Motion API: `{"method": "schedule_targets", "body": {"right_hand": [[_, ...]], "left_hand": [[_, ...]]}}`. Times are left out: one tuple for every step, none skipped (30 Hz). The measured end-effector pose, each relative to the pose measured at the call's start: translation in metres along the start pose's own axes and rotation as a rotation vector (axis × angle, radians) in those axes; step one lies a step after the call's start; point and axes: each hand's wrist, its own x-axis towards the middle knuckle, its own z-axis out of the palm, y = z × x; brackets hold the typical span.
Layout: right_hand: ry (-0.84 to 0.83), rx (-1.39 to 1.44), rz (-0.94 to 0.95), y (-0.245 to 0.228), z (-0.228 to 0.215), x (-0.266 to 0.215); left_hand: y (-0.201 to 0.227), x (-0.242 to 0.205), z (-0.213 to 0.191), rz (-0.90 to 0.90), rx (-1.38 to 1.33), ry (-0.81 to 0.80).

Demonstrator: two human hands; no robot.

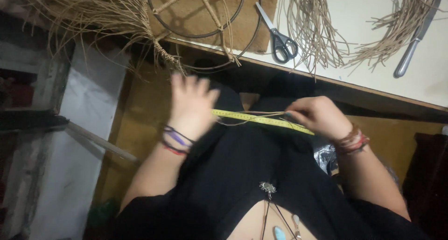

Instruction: Measuring, cutting, and weaving natural fibers onto a circular frame to create a decorative object.

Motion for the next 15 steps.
{"method": "schedule_targets", "body": {"right_hand": [[-0.004, 0.002, -0.002, -0.002, 0.007, 0.005], [-0.004, -0.028, -0.051, -0.005, 0.013, 0.010], [-0.001, -0.060, -0.101, -0.007, 0.020, 0.015], [-0.002, -0.060, -0.104, -0.009, 0.023, 0.017], [-0.009, -0.103, -0.105, -0.010, 0.024, 0.020], [-0.015, -0.146, -0.105, -0.010, 0.024, 0.022], [-0.011, -0.147, -0.101, -0.015, 0.019, 0.021], [-0.016, -0.098, -0.102, -0.019, 0.014, 0.020], [-0.025, -0.044, -0.099, -0.022, 0.011, 0.017], [-0.026, -0.040, -0.092, -0.015, 0.007, 0.013], [-0.009, -0.029, -0.073, -0.009, 0.003, 0.009], [0.008, -0.019, -0.053, -0.003, -0.001, 0.006], [0.007, -0.019, -0.055, 0.006, -0.004, 0.002], [0.019, -0.023, -0.023, 0.015, -0.007, -0.002], [0.031, -0.026, 0.012, 0.024, -0.008, -0.008]], "left_hand": [[0.020, 0.003, -0.013, -0.003, 0.000, -0.004], [0.039, 0.007, -0.026, 0.158, -0.167, 0.116], [0.059, 0.011, -0.038, 0.318, -0.332, 0.241], [0.072, 0.016, -0.020, 0.315, -0.331, 0.241], [0.085, 0.024, -0.002, 0.346, -0.436, 0.356], [0.098, 0.033, 0.016, 0.378, -0.541, 0.472], [0.091, 0.034, 0.017, 0.382, -0.541, 0.473], [0.084, 0.035, 0.018, 0.395, -0.514, 0.489], [0.078, 0.035, 0.021, 0.408, -0.491, 0.498], [0.067, 0.033, 0.021, 0.413, -0.495, 0.493], [0.055, 0.031, 0.021, 0.368, -0.409, 0.438], [0.042, 0.029, 0.021, 0.324, -0.323, 0.382], [0.027, 0.026, 0.022, 0.323, -0.322, 0.382], [0.012, 0.023, 0.023, 0.280, -0.401, 0.294], [-0.002, 0.019, 0.024, 0.241, -0.480, 0.203]]}}
